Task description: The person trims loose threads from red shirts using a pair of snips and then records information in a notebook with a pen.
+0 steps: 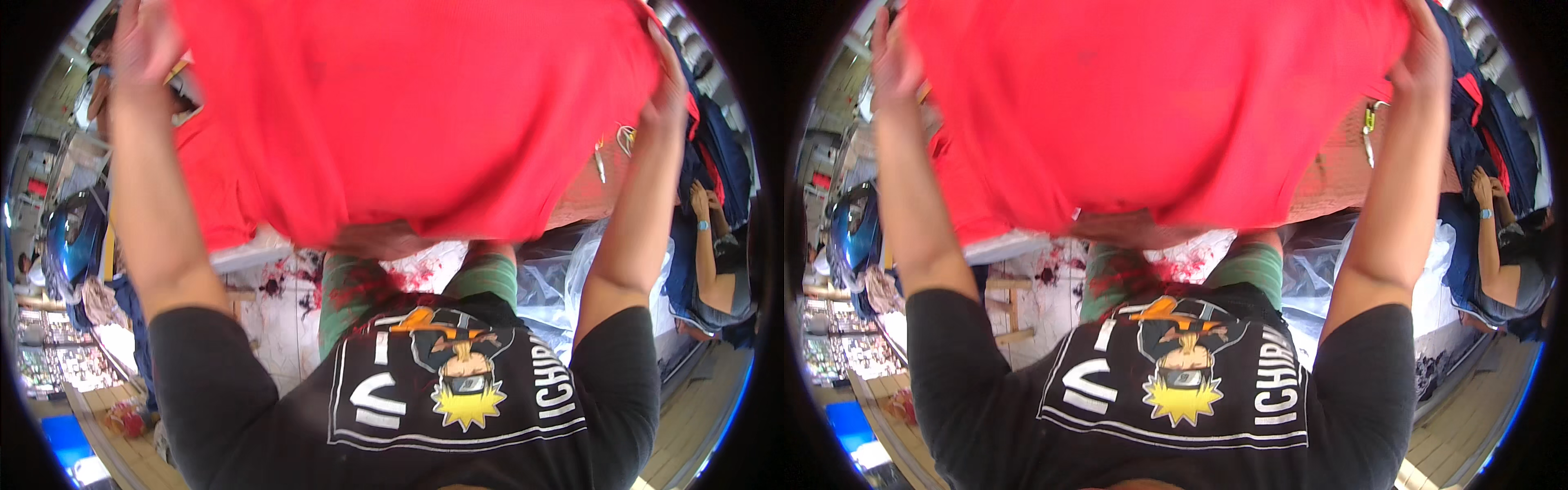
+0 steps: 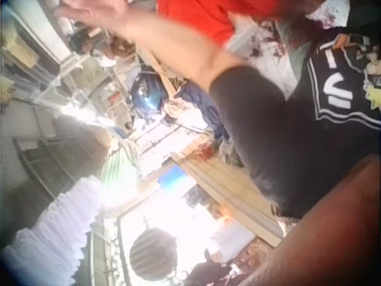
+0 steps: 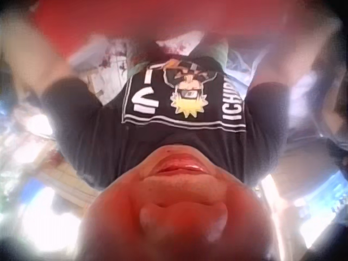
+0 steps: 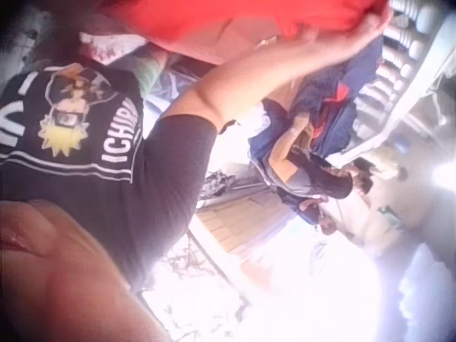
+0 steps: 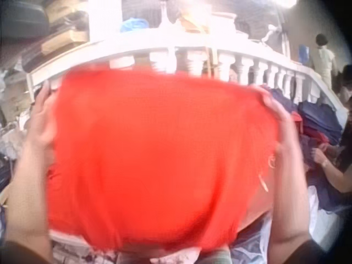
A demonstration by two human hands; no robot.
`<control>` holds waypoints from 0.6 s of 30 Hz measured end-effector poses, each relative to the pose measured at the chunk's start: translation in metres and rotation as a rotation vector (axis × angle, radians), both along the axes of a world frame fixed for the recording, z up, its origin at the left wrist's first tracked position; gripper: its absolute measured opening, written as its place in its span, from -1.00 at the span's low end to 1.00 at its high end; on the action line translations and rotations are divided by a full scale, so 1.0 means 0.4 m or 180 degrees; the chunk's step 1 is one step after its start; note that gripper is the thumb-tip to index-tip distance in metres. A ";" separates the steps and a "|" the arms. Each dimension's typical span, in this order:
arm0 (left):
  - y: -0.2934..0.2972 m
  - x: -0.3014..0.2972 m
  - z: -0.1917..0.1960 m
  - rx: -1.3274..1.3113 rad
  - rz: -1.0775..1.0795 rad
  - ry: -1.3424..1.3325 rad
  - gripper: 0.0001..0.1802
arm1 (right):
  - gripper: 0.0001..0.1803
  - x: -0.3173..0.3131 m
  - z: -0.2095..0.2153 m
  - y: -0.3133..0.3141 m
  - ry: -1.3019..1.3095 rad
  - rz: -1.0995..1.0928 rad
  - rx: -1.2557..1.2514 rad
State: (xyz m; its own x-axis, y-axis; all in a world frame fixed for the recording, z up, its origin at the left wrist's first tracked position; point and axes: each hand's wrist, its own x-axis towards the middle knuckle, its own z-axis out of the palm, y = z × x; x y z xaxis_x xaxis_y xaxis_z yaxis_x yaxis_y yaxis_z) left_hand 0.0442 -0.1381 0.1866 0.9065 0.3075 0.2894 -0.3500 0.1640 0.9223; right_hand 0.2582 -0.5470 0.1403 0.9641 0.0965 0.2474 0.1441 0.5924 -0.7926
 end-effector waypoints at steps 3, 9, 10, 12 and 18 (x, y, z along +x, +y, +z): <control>0.101 0.056 -0.260 -0.0954 -0.0427 0.0315 -0.29 | 0.13 0.027 -0.233 0.113 0.1073 0.1421 -0.0097; -0.037 -0.087 -0.557 -0.1337 -0.1440 0.0708 -0.32 | -0.20 -0.137 -0.514 0.160 0.0720 0.2922 -0.1026; -0.022 -0.088 -0.521 -0.0448 -0.0896 0.0948 -0.37 | -0.25 -0.122 -0.465 0.178 0.0466 0.2572 -0.1606; 0.021 -0.094 -0.396 0.0178 0.0004 0.0890 -0.52 | -0.63 -0.052 -0.359 0.176 0.0039 0.1768 -0.1649; -0.008 -0.188 0.004 0.1369 0.0754 -0.0414 -0.59 | -0.58 -0.096 -0.047 0.277 -0.0131 0.0622 -0.0801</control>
